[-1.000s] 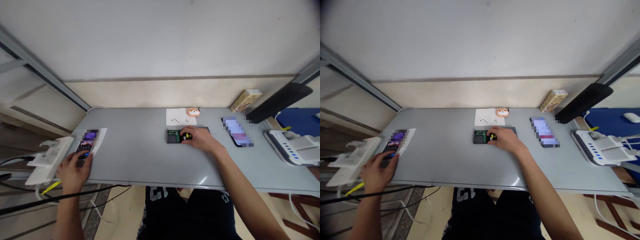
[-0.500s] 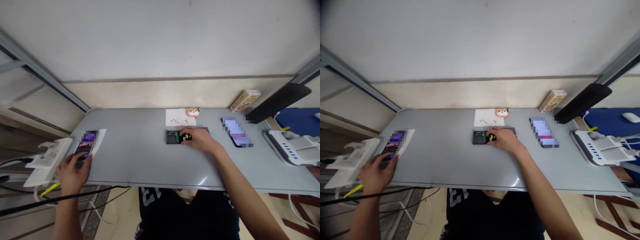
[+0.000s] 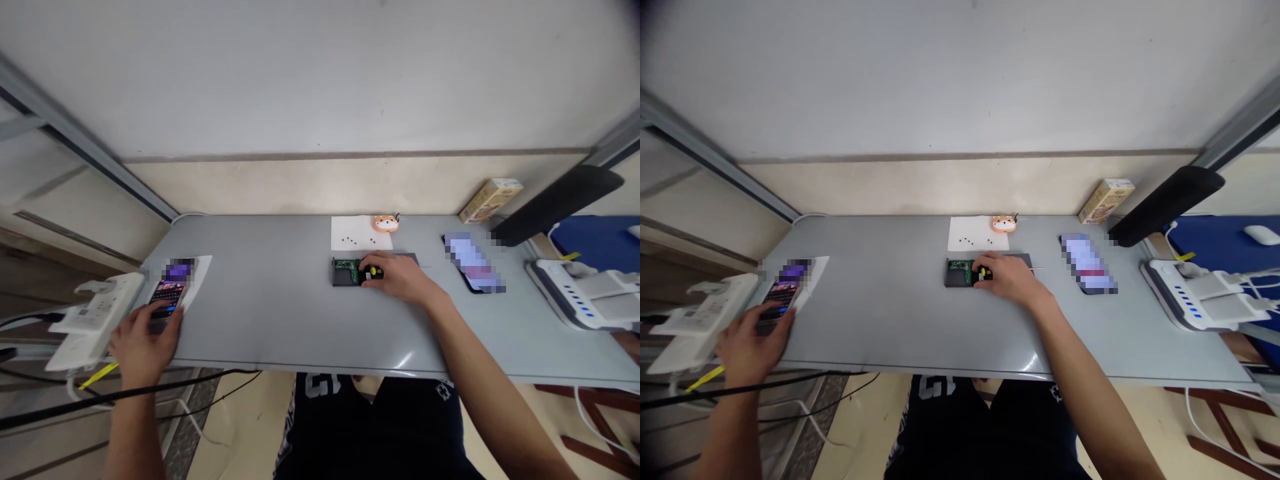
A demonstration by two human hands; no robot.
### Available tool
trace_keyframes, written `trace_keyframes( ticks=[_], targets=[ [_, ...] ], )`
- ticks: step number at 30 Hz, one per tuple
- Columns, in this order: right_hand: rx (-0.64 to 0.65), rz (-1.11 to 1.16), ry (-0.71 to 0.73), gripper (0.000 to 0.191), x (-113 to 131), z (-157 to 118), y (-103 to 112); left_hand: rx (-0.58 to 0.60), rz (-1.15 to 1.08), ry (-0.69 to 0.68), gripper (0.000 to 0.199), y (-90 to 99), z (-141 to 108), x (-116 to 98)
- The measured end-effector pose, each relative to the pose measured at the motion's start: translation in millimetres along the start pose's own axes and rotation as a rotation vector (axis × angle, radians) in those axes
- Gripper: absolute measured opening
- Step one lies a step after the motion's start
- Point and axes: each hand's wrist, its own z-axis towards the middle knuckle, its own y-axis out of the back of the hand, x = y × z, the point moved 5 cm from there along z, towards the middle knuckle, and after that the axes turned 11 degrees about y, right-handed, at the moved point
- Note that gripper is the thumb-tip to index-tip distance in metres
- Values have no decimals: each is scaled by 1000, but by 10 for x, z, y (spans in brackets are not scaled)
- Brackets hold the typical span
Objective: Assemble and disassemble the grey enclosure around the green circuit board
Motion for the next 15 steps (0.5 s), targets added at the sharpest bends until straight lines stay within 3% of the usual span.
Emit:
trace_keyframes(
  ticks=[8, 15],
  targets=[
    [-9, 9, -5, 26, -11, -6, -18, 95, 36, 111, 84, 30, 43, -20],
    [0, 5, 2, 27, -8, 2, -20, 121, 102, 65, 78, 5, 94, -21]
  ],
)
